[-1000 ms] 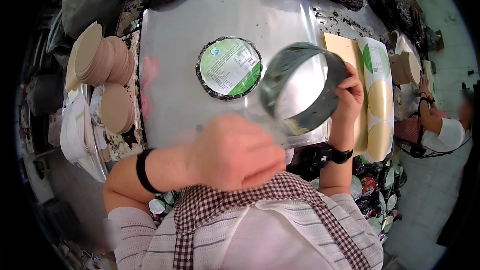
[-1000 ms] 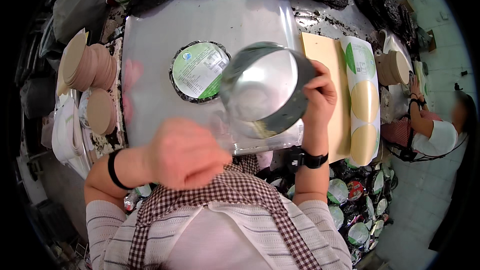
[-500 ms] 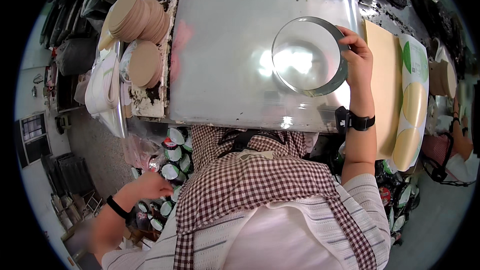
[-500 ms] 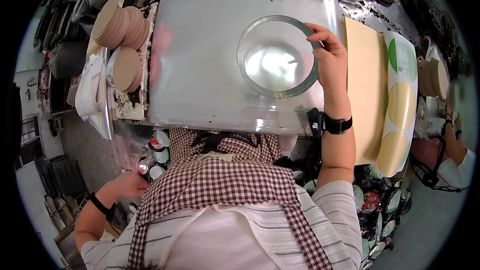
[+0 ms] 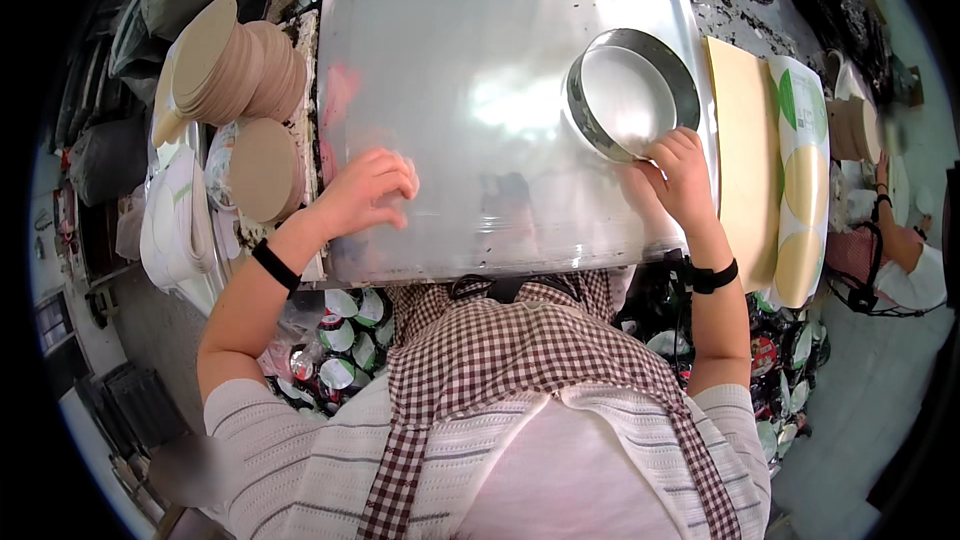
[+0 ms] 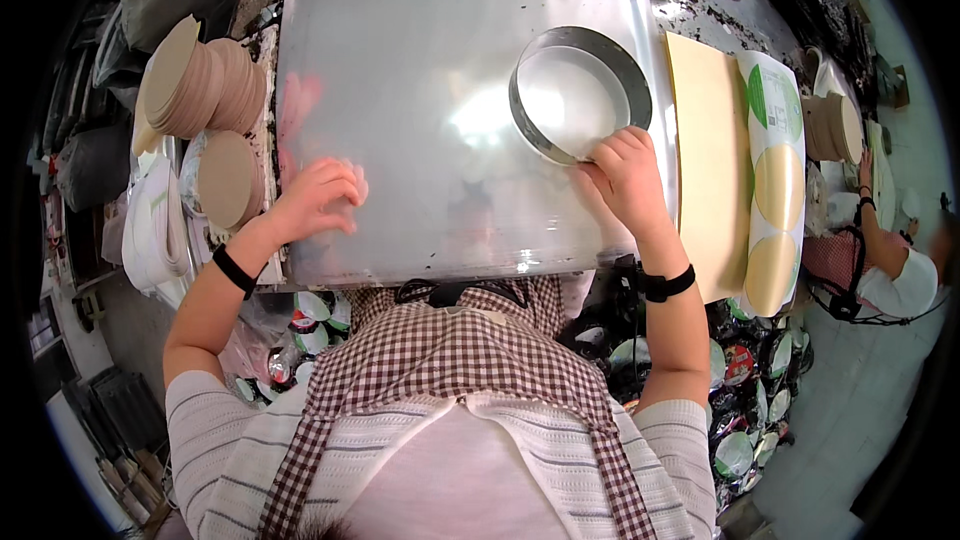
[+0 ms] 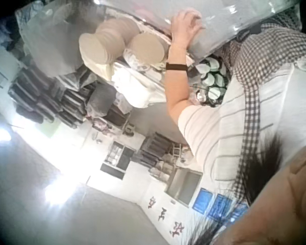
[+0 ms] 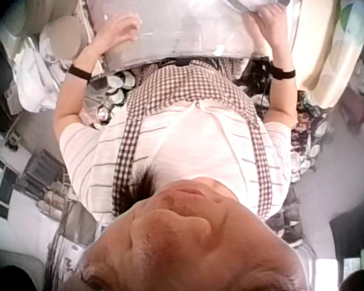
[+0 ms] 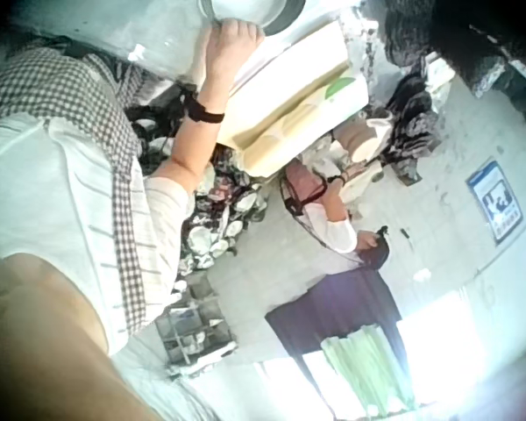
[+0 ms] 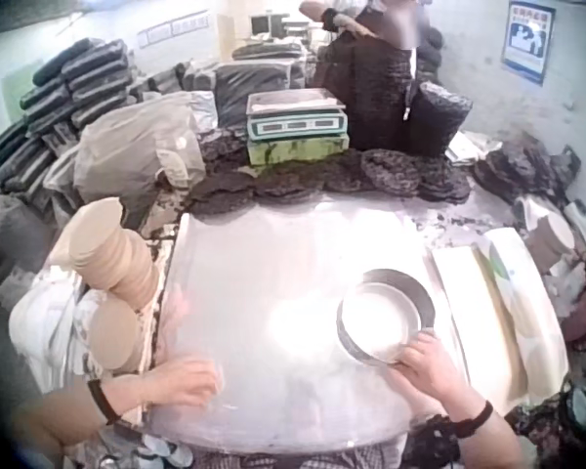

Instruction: The person places circular sheets into a metal mold, covers them with a black fibrous material, and wraps them in plastic film before adding a labeled cover.

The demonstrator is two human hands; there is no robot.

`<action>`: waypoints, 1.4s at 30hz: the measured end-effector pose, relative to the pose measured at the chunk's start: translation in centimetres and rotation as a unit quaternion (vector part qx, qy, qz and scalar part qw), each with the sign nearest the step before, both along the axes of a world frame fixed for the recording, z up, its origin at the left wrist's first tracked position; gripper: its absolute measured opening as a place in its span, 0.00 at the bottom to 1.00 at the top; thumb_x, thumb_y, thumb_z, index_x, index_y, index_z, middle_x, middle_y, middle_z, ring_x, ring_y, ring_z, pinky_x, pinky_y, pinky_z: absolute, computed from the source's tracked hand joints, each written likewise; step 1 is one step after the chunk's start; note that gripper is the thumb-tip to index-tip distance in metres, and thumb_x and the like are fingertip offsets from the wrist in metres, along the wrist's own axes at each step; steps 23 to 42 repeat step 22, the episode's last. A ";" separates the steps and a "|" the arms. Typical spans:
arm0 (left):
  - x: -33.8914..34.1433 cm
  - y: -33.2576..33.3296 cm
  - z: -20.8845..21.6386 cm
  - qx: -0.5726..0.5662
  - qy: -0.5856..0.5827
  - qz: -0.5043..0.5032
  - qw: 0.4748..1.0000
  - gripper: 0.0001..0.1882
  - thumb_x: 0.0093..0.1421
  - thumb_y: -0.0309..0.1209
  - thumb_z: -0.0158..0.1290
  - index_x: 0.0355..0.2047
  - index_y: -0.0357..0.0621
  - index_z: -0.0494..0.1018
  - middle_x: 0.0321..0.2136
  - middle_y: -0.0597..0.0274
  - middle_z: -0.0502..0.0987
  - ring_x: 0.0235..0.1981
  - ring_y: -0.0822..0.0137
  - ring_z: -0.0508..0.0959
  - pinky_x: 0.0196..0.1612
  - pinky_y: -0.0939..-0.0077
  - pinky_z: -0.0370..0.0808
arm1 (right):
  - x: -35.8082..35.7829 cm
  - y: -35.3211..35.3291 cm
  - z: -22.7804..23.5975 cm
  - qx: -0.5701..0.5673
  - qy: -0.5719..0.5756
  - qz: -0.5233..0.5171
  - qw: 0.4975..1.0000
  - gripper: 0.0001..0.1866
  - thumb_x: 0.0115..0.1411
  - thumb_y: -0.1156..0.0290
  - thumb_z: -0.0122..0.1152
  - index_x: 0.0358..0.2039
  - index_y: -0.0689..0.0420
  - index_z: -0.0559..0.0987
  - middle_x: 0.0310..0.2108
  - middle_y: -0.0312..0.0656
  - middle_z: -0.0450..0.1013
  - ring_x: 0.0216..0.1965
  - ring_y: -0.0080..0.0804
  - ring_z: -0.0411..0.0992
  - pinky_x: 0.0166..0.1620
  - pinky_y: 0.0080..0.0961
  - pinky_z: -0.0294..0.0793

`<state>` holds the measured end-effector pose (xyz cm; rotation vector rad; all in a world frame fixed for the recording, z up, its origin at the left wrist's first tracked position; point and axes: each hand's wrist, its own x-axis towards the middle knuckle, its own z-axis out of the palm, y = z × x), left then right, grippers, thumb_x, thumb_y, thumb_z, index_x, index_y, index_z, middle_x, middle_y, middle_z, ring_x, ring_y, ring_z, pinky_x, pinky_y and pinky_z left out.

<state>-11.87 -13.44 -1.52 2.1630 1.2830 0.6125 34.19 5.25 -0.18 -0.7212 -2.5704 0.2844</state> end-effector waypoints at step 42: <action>2.0 0.6 8.0 0.276 0.149 0.069 0.947 0.09 0.50 0.29 0.68 0.32 0.52 0.82 0.37 0.68 0.82 0.42 0.66 0.82 0.42 0.63 0.77 | -13.7 -5.0 1.6 0.067 0.015 0.136 0.988 0.30 0.59 0.65 0.66 0.63 0.54 0.75 0.52 0.47 0.78 0.56 0.36 0.76 0.63 0.38 0.70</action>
